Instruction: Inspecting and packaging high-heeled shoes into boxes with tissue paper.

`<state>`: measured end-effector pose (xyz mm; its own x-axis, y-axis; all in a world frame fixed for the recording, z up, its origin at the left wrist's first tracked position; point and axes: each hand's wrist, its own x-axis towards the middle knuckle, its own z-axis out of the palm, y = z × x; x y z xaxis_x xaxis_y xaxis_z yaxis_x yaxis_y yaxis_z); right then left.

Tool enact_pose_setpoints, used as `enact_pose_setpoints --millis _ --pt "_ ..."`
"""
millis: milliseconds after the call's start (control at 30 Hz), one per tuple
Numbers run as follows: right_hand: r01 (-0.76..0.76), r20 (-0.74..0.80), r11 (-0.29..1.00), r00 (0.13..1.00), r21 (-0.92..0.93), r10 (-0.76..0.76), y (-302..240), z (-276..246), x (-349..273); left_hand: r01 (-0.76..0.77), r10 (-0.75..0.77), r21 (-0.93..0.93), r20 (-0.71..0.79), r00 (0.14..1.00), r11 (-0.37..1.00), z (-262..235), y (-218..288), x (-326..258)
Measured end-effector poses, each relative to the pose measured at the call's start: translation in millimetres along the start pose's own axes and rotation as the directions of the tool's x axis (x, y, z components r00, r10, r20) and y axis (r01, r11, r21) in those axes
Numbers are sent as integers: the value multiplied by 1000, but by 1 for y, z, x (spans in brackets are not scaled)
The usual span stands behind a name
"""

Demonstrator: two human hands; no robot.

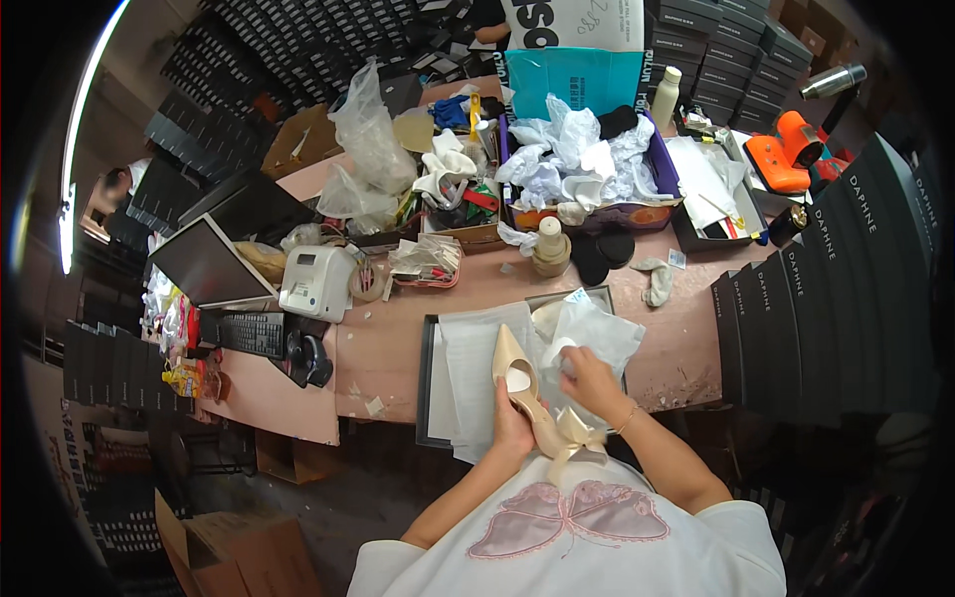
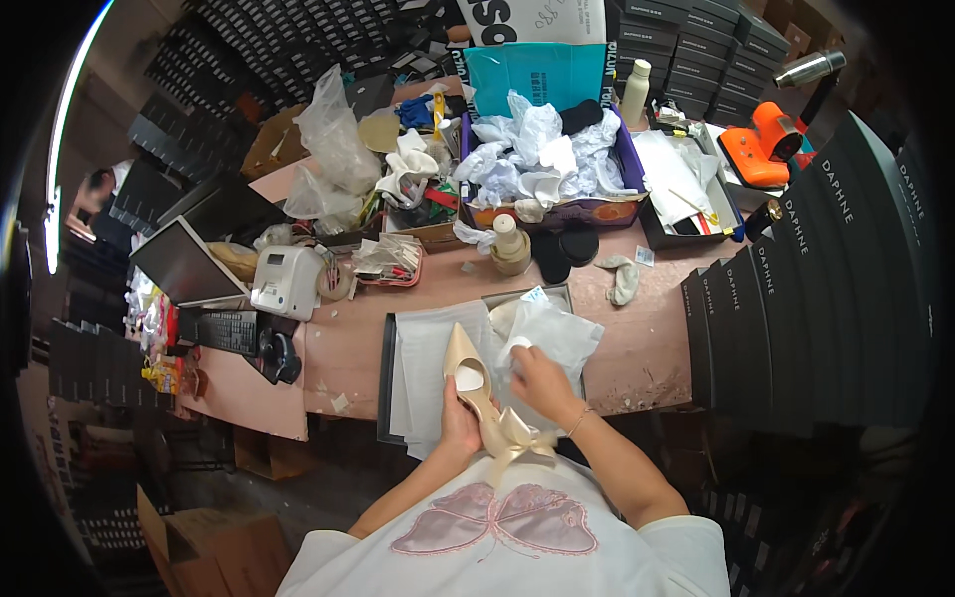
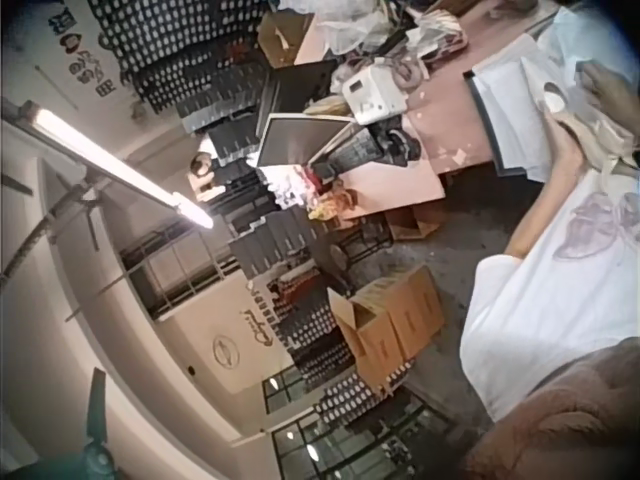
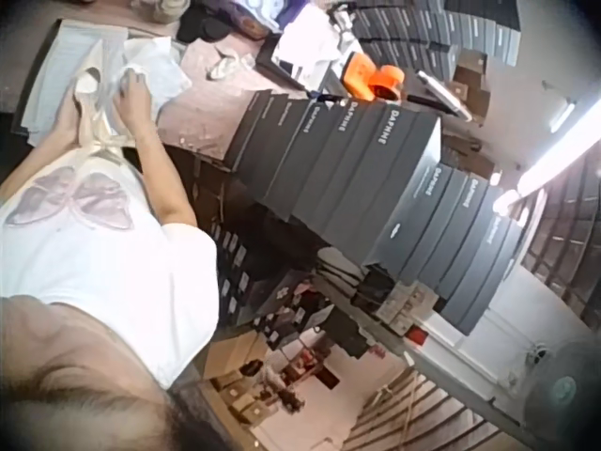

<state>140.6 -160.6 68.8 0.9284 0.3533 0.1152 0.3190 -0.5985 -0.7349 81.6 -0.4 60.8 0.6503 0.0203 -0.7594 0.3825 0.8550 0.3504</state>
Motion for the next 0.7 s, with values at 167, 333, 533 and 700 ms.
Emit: enact_pose_setpoints --millis 167,333,533,700 --pt "259 268 768 956 -586 -117 66 25 -4 100 -111 120 82 990 988 13 10 -8" --pt "464 191 801 886 -378 -423 -35 4 15 49 -60 113 96 994 992 8 2 -23" --pt "513 204 793 858 -328 -471 -21 18 0 47 -58 102 106 993 994 5 -4 -27" --pt "-21 34 899 999 -436 40 10 -25 -11 60 -58 112 -15 998 992 -13 9 -7"
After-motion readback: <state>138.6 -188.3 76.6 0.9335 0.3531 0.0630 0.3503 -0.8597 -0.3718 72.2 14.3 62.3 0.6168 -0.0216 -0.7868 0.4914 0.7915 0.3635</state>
